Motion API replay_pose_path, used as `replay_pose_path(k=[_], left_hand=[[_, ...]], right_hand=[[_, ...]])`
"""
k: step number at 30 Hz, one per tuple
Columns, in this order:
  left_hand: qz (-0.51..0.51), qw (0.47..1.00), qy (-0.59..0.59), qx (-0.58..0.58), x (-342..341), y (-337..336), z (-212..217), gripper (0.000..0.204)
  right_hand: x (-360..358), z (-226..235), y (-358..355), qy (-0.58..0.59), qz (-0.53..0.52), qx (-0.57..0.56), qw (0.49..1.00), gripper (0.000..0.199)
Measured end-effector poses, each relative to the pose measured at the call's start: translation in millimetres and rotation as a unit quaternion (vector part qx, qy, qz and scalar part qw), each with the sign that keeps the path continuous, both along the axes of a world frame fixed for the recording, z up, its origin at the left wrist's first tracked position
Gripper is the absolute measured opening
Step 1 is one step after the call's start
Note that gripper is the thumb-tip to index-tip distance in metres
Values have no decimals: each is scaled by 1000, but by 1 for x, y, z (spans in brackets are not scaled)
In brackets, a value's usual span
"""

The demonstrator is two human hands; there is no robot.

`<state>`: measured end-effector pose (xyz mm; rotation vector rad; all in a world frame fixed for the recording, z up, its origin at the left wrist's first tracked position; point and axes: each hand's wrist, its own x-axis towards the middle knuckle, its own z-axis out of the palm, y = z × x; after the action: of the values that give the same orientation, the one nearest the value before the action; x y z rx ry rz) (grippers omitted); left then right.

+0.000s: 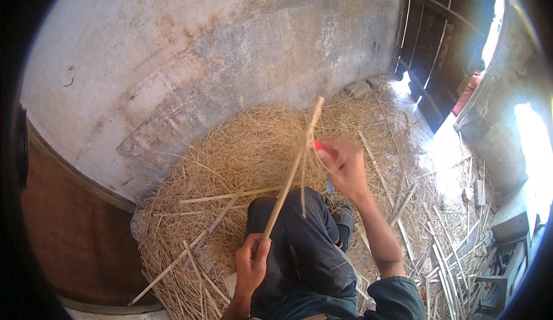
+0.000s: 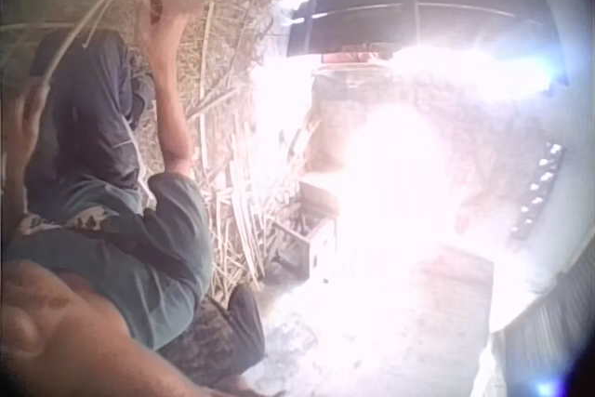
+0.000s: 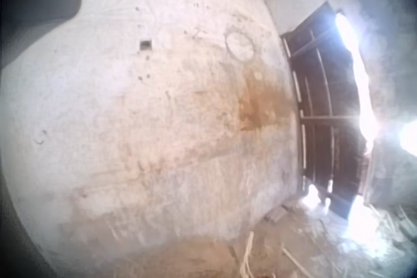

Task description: The person sits on a straw-covered floor and uses a red utility knife to shave and sharpen a long, thin wooden stick. They rotate the stick and scrape the blade along its length to smooth the surface and create a pointed tip. The person also uses a large black machete to scrape the stick's surface.

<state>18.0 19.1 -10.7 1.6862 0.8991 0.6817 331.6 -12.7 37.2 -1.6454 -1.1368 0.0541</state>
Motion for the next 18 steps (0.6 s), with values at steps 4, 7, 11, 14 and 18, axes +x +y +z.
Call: replay_pose_path(k=[4,7,11,14,18], left_hand=[[19,1000,-14,14,6,6,6,23],[24,999,-10,32,9,8,12,23],[38,997,8,73,11,8,19,23],[40,994,-10,101,14,7,21,25],[41,994,10,96,13,7,23,26]], right_hand=[[-37,-13,-7,-96,61,7,994,19],[-62,-17,-12,-158,112,20,981,21],[-83,-21,-18,-221,117,20,968,27],[-86,-22,-16,-224,114,34,967,28],[-87,-17,-17,-231,103,33,967,28]])
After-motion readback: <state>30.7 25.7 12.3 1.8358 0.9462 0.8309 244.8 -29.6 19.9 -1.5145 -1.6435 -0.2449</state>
